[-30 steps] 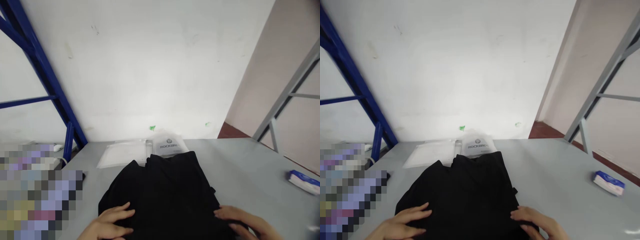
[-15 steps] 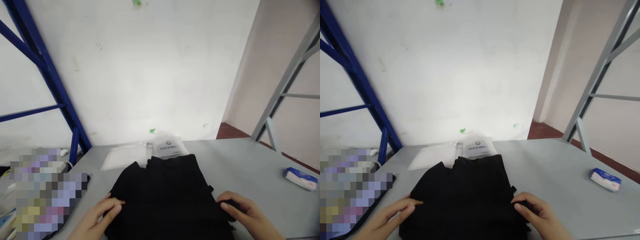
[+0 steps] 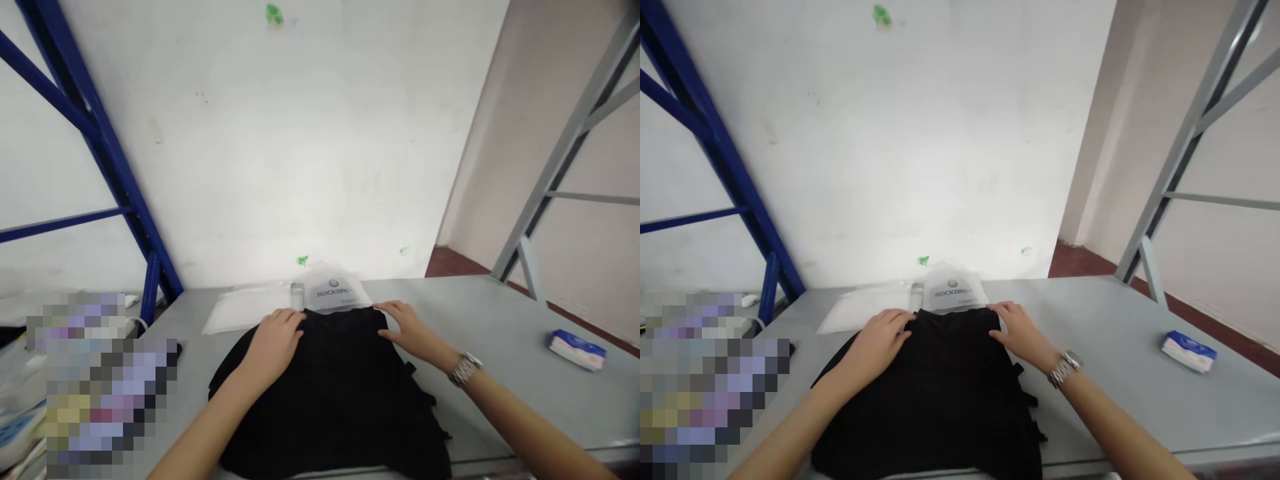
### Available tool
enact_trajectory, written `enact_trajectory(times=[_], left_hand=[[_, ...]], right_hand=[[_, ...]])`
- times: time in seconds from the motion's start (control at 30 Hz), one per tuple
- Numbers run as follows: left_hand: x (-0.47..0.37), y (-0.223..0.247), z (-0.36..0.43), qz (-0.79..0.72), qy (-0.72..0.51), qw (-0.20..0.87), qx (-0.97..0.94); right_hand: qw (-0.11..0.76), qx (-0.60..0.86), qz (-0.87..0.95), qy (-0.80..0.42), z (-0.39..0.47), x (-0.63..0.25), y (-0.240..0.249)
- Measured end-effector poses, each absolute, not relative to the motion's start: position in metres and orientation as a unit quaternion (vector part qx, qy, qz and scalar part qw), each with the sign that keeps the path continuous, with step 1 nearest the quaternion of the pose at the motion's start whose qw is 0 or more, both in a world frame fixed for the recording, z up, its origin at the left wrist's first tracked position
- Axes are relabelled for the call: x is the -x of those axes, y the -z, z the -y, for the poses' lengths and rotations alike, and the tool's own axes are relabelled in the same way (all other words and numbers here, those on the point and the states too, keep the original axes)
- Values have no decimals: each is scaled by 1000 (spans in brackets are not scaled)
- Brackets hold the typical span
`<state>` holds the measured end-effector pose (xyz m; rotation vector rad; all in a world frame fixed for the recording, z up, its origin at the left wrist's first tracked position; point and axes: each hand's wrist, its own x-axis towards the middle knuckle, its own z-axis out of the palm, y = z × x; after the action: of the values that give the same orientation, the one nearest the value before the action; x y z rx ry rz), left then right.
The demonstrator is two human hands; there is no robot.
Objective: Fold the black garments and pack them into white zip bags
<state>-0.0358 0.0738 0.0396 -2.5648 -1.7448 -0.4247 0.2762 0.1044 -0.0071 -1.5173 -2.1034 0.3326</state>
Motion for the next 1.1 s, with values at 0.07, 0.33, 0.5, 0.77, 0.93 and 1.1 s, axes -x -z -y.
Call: enact_trajectory(times=[0.07, 0.33, 0.5, 0.77, 0.93, 1.1], left_hand=[[23, -33, -100, 532, 130, -13, 836], [40, -22, -133, 544, 172, -12, 821], [51, -31, -61, 472, 206, 1, 857], [91, 15, -2, 667, 300, 40, 680], [114, 35, 5, 794, 307, -5, 525], [114, 34, -1, 790, 345, -40, 505]], right_hand=[[248, 557, 784, -115, -122, -275, 9], [301, 545, 779, -71, -119, -283, 17], [320, 467, 822, -62, -54, -287, 10], [267, 485, 803, -220, -12, -282, -1], [287, 557, 733, -264, -44, -281, 7], [230, 566, 732, -302, -71, -276, 17]])
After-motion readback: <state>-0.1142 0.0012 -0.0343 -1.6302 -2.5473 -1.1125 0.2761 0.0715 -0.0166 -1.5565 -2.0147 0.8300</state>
